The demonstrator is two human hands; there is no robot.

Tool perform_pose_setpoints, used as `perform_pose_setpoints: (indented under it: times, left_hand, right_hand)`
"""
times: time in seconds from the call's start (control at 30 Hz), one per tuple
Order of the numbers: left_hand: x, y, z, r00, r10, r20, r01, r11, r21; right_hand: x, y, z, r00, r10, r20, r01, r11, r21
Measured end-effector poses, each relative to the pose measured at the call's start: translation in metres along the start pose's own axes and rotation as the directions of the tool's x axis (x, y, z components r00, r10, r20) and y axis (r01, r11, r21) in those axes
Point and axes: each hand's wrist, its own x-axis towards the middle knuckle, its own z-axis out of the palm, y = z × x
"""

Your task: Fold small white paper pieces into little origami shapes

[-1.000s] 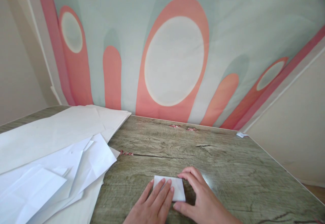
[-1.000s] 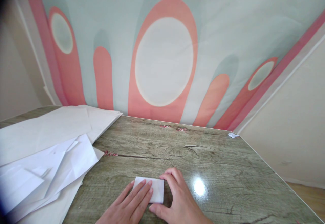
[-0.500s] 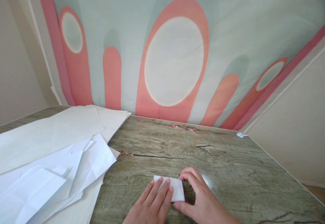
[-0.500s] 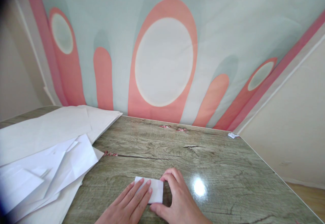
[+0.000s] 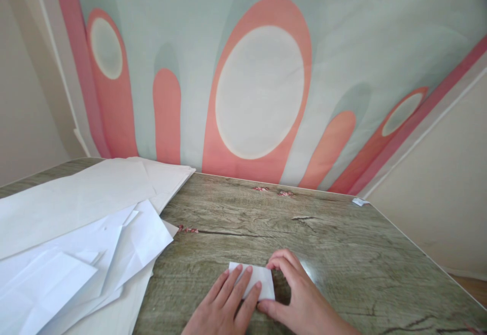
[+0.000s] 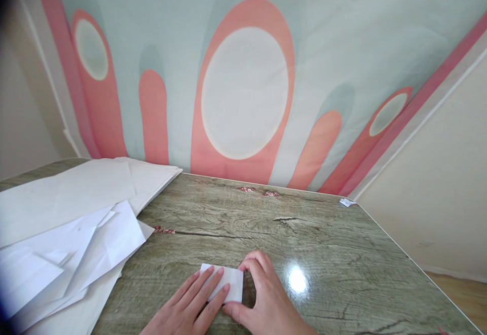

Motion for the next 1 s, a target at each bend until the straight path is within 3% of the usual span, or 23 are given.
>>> perform_pose_setpoints:
  times: [0.47, 0.6, 0.77, 1.0]
  left_hand:
    - [0.0, -0.003, 0.002, 0.999, -0.005, 0.034, 0.007, 0.998, -0.06]
    - [0.001, -0.003, 0.002, 0.997, -0.004, 0.078, 0.011, 0.996, -0.092]
    - [0.004, -0.002, -0.003, 0.993, -0.007, 0.122, 0.021, 0.993, -0.116]
    - [0.008, -0.012, -0.031, 0.989, -0.005, 0.148, 0.029, 0.987, -0.157]
  right_hand:
    - [-0.002, 0.005, 0.001, 1.0, -0.028, -0.004, 0.028, 0.999, -0.038]
    - [-0.005, 0.008, 0.006, 0.988, -0.152, -0.04, 0.146, 0.981, -0.131]
    - [-0.004, 0.004, 0.009, 0.908, -0.418, -0.037, 0.396, 0.882, -0.255]
    - [-0.003, 0.0, 0.008, 0.868, -0.492, -0.062, 0.45, 0.834, -0.318]
